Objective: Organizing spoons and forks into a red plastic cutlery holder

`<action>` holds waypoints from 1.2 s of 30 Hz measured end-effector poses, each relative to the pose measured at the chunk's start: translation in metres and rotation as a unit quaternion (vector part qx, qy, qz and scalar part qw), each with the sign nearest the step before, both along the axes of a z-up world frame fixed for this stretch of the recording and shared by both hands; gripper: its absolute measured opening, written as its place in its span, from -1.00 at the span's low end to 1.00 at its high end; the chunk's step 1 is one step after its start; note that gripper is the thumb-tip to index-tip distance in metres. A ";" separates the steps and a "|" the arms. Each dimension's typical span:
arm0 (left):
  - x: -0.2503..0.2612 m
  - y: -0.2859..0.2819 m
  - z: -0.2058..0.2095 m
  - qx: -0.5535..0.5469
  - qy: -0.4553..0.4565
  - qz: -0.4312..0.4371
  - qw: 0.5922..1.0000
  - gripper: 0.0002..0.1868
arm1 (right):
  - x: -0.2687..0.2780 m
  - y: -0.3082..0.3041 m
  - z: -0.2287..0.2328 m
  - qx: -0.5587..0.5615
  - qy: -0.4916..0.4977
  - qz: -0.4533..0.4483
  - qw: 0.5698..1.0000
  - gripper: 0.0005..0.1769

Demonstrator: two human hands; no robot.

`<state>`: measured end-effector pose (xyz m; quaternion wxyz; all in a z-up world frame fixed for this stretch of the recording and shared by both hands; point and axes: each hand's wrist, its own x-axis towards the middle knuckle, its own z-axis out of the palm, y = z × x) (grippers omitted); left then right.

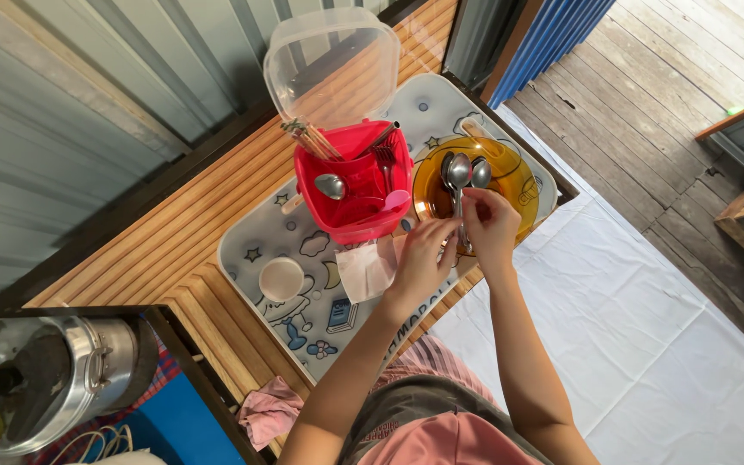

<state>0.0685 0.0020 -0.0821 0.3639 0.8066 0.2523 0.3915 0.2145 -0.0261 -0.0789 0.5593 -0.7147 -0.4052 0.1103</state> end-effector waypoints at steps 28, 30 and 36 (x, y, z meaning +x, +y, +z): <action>-0.136 0.102 0.066 0.232 0.208 0.203 0.928 -0.57 | -0.115 0.071 0.067 -0.033 -0.338 0.216 0.916 -0.60; -0.136 0.104 0.061 0.261 0.226 0.213 0.914 -0.62 | -0.115 0.072 0.067 -0.037 -0.334 0.214 0.917 -0.62; -0.133 0.104 0.064 0.347 0.232 0.245 0.875 -0.70 | -0.114 0.073 0.065 -0.009 -0.343 0.216 0.914 -0.58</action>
